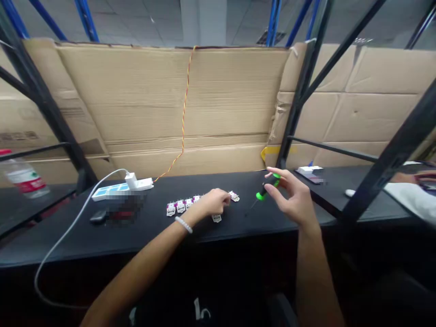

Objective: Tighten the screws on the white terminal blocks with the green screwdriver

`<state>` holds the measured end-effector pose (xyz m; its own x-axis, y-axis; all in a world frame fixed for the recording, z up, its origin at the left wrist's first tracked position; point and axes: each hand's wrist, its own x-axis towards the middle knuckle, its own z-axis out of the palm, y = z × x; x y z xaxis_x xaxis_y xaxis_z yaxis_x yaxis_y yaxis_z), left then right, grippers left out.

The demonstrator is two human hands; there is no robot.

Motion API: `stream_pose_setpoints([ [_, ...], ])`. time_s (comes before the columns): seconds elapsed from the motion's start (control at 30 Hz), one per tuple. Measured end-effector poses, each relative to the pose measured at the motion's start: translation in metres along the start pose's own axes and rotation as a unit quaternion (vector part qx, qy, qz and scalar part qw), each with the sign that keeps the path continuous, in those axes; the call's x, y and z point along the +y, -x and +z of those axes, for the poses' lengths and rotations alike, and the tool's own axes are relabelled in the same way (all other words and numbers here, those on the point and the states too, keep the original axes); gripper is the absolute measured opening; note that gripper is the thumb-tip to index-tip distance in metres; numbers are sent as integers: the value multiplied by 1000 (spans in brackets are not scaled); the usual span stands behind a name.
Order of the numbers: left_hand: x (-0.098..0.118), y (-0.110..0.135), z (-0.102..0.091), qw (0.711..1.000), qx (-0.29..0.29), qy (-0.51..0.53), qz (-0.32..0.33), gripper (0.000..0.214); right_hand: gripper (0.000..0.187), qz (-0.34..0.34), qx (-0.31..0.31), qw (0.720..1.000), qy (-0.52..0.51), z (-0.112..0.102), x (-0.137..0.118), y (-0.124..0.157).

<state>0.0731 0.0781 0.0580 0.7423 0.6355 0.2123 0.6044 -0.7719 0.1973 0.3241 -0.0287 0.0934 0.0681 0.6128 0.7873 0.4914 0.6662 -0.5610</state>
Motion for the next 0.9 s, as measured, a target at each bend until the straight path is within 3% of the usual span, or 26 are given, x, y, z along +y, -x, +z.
stream_pose_setpoints([
  [0.13, 8, 33, -9, 996, 68, 52, -30, 24, 38, 29, -75, 995, -63, 23, -14, 1],
  [0.17, 10, 43, -10, 986, 112, 116, -35, 20, 36, 41, -87, 993, -63, 31, -19, 2],
  [0.2, 13, 54, -11, 972, 155, 174, -38, 17, 32, 46, -127, 990, -47, 40, -24, 3],
  [0.27, 19, 74, -11, 964, 180, 192, -42, 18, 17, 45, -218, 975, 6, 60, -35, 7],
  [0.4, 24, 103, -9, 949, 219, 214, -70, 18, 10, 21, -312, 949, 48, 96, -46, 17],
  [0.57, 23, 116, -5, 910, 215, 339, -107, 15, 13, 12, -309, 950, 46, 118, -47, 27],
  [0.77, 23, 117, 3, 853, 251, 442, -120, 8, 10, 9, -295, 954, 49, 118, -51, 28],
  [0.9, 24, 115, 4, 815, 267, 500, -122, 15, 13, -7, -289, 957, 40, 115, -49, 27],
])
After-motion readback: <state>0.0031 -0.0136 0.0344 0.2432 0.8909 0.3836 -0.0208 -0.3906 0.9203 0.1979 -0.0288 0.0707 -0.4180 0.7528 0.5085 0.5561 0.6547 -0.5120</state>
